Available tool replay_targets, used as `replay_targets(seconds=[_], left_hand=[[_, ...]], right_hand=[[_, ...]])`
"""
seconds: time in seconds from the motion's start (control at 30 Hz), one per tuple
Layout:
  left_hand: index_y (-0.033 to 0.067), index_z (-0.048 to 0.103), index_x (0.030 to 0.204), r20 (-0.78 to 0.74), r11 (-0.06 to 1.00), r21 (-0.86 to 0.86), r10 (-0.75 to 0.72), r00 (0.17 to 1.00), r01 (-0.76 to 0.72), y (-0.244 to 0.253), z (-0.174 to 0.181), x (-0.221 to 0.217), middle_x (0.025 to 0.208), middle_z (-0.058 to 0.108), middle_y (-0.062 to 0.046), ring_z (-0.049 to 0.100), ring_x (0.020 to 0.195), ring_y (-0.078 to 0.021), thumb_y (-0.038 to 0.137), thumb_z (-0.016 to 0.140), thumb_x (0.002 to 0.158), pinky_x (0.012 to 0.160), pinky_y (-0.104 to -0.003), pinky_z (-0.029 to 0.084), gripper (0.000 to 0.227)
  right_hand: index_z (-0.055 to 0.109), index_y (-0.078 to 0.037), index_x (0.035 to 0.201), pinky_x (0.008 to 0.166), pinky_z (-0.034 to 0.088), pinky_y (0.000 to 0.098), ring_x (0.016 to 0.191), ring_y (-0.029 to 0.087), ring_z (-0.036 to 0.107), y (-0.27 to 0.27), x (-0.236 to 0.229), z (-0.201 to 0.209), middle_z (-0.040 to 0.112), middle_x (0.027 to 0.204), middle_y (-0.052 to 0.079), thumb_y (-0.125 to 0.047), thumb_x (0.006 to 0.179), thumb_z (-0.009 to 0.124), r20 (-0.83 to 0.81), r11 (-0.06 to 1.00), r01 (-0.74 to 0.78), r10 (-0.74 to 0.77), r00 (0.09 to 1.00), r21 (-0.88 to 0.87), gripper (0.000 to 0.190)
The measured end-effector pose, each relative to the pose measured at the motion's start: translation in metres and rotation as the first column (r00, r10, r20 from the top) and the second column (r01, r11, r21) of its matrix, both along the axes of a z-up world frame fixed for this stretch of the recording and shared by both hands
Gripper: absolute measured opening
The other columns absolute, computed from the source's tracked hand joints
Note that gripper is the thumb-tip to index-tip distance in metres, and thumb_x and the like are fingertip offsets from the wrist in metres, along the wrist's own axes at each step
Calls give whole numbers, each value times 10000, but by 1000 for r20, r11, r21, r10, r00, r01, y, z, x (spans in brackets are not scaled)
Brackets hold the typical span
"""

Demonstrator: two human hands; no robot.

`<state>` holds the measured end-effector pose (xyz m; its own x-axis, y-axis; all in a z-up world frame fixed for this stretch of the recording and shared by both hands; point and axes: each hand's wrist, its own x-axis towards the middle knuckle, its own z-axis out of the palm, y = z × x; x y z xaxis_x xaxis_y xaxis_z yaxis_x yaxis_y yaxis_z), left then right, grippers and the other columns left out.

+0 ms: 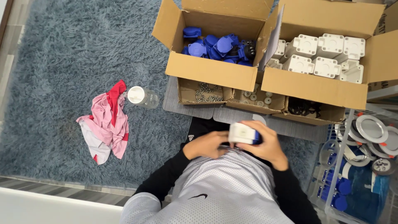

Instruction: Assembling plastic hardware components by attaching inserts and tightening screws with a screwdriver

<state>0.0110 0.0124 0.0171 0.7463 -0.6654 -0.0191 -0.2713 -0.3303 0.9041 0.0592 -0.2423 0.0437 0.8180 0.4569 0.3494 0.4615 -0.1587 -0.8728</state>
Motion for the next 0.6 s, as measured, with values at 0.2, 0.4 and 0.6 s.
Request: replay_targets(seconds=[0.2, 0.4, 0.6], left_hand=[[128, 612, 806, 198, 949, -192, 287, 937, -250, 28, 14, -11, 762, 606, -61, 658, 709, -326, 156, 807, 851, 680, -425, 550, 202], [137, 678, 899, 360, 828, -326, 555, 750, -456, 13, 28, 0, 959, 698, -39, 698, 886, -279, 182, 836, 929, 794, -387, 576, 167], [53, 761, 1253, 437, 822, -383, 563, 702, -422, -14, 28, 11, 1296, 735, -136, 696, 1260, -398, 119, 768, 998, 1053, -498, 573, 264]], right_hand=[[735, 1, 1362, 922, 609, 444, 1061, 358, 791, 27, 10, -20, 797, 1226, 171, -173, 743, 1011, 142, 998, 64, -64, 988, 2, 699], [734, 9, 1352, 890, 614, 479, 1039, 389, 779, 35, 14, -23, 790, 1200, 182, -154, 770, 995, 228, 999, 40, -35, 973, -16, 659], [747, 8, 1344, 873, 613, 492, 1025, 394, 769, 33, 20, -42, 789, 1185, 172, -137, 752, 994, 260, 999, 35, -31, 965, -13, 657]])
